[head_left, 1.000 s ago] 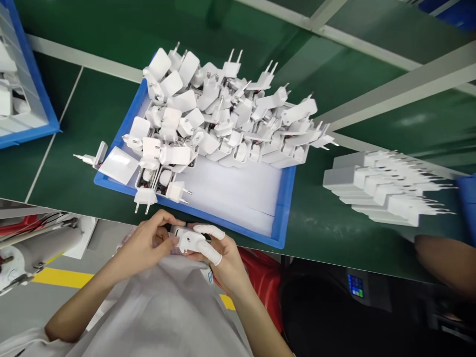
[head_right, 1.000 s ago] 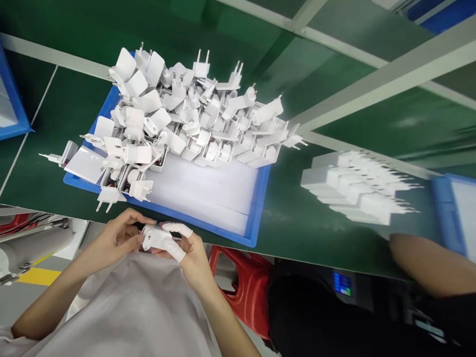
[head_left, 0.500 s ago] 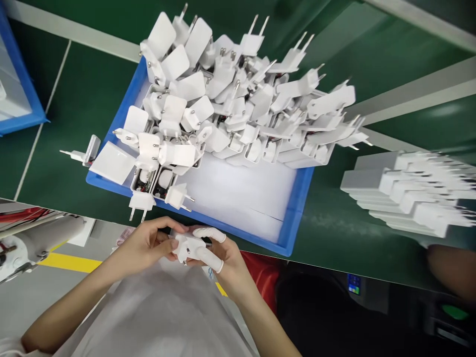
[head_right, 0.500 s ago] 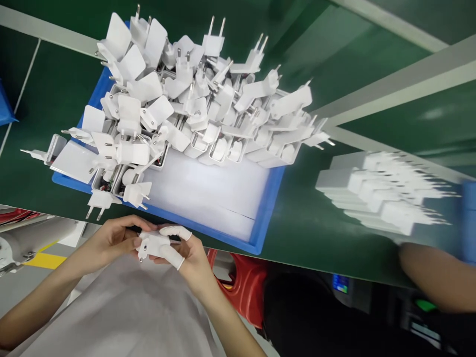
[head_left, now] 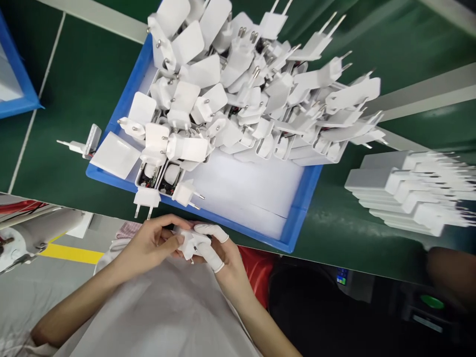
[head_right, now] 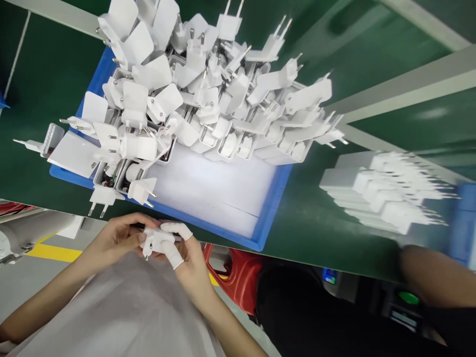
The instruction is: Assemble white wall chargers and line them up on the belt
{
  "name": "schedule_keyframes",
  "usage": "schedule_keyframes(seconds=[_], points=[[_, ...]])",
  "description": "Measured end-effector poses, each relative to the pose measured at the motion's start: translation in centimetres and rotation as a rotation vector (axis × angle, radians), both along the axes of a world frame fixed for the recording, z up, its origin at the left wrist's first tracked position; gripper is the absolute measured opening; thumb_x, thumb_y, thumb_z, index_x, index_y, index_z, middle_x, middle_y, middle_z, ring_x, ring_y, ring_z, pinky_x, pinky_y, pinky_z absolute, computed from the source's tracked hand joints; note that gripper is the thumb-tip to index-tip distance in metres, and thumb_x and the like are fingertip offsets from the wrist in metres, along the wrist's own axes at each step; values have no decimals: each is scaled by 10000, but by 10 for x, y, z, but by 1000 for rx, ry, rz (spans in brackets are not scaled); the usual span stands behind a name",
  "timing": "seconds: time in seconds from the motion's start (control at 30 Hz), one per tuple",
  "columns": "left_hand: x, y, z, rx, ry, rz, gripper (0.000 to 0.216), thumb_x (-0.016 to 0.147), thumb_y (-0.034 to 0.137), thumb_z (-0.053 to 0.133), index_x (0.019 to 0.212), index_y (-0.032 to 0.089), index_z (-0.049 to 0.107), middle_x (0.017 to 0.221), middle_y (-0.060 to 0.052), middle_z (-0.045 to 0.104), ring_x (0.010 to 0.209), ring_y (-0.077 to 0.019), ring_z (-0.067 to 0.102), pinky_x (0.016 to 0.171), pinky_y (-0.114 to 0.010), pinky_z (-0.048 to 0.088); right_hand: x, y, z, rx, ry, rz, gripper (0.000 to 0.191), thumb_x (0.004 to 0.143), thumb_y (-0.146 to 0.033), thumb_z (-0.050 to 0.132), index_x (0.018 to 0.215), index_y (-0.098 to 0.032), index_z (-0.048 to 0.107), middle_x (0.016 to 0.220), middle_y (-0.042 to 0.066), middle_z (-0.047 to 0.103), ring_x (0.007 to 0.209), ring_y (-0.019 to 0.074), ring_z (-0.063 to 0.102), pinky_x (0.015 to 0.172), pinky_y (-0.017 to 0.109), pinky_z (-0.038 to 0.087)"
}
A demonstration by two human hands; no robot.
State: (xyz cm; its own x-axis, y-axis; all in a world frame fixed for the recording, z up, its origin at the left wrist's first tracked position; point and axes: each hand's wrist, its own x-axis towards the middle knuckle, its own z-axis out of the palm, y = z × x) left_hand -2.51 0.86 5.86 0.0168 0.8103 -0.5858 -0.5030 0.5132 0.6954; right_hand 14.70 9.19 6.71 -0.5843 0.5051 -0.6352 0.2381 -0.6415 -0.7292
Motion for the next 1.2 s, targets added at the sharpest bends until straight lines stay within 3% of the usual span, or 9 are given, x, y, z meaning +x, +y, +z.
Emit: schedule_keyframes(seconds=[0.23, 0.37, 0.47, 0.6, 0.73, 0.87, 1.03, 1.2], points=[[1, 3, 7, 17, 84, 12, 238, 931, 365, 628, 1053, 183, 722, 1066, -53, 730, 844, -167, 710, 733, -249, 624, 8, -2, -8, -65, 23, -60, 426, 821, -524, 749, 1133, -249, 654, 1207, 83, 683, 911, 230, 724, 761, 388, 651], [5, 1, 8, 15, 161, 43, 206, 910, 328, 633, 1021, 183, 729, 1056, -45, 724, 806, -153, 699, 714, -242, 626, 6, -4, -4, -89, 51, -25, 387, 820, -446, 776, 1141, -275, 644, 1066, 43, 726, 867, 217, 740, 774, 378, 644], [8, 0, 8, 24, 206, 47, 244, 908, 367, 631, 1021, 174, 728, 1034, -56, 725, 779, -159, 695, 681, -251, 633, 0, -8, 0, -48, 27, -81, 354, 841, -488, 745, 1098, -273, 632, 971, 26, 728, 740, 200, 738, 705, 369, 647], [5, 2, 8, 27, 169, 59, 320, 872, 442, 689, 1022, 162, 735, 967, -54, 731, 737, -164, 692, 685, -282, 646, -5, -8, 3, -40, 8, -83, 329, 819, -461, 765, 1043, -268, 623, 883, 1, 720, 630, 184, 718, 640, 356, 642], [-5, 5, 6, 61, 74, 25, 325, 815, 436, 773, 1008, 175, 767, 1004, -58, 756, 780, -181, 714, 700, -277, 640, -5, -4, 3, -66, 29, -88, 345, 775, -420, 799, 1006, -262, 599, 929, -9, 717, 599, 173, 714, 623, 350, 648], [-9, 5, 3, 57, 8, -24, 297, 823, 377, 785, 1057, 194, 776, 1043, -66, 767, 783, -179, 729, 720, -273, 637, -2, 1, 2, -114, 46, -109, 392, 755, -415, 822, 1043, -269, 599, 1025, 3, 720, 639, 176, 731, 642, 342, 651], [-1, 4, 7, 66, 112, 67, 281, 857, 410, 743, 1003, 173, 780, 1093, -91, 730, 818, -190, 715, 665, -256, 636, 1, 6, -4, -177, 64, -54, 438, 710, -459, 853, 1040, -257, 647, 1119, 38, 721, 817, 211, 742, 773, 403, 651], [3, 3, 9, 76, 180, 79, 278, 866, 413, 728, 1004, 179, 781, 1105, -91, 705, 796, -169, 702, 615, -221, 624, 0, 0, -5, -34, 63, -82, 381, 802, -490, 774, 1072, -260, 635, 1127, 51, 718, 844, 219, 742, 755, 411, 653]])
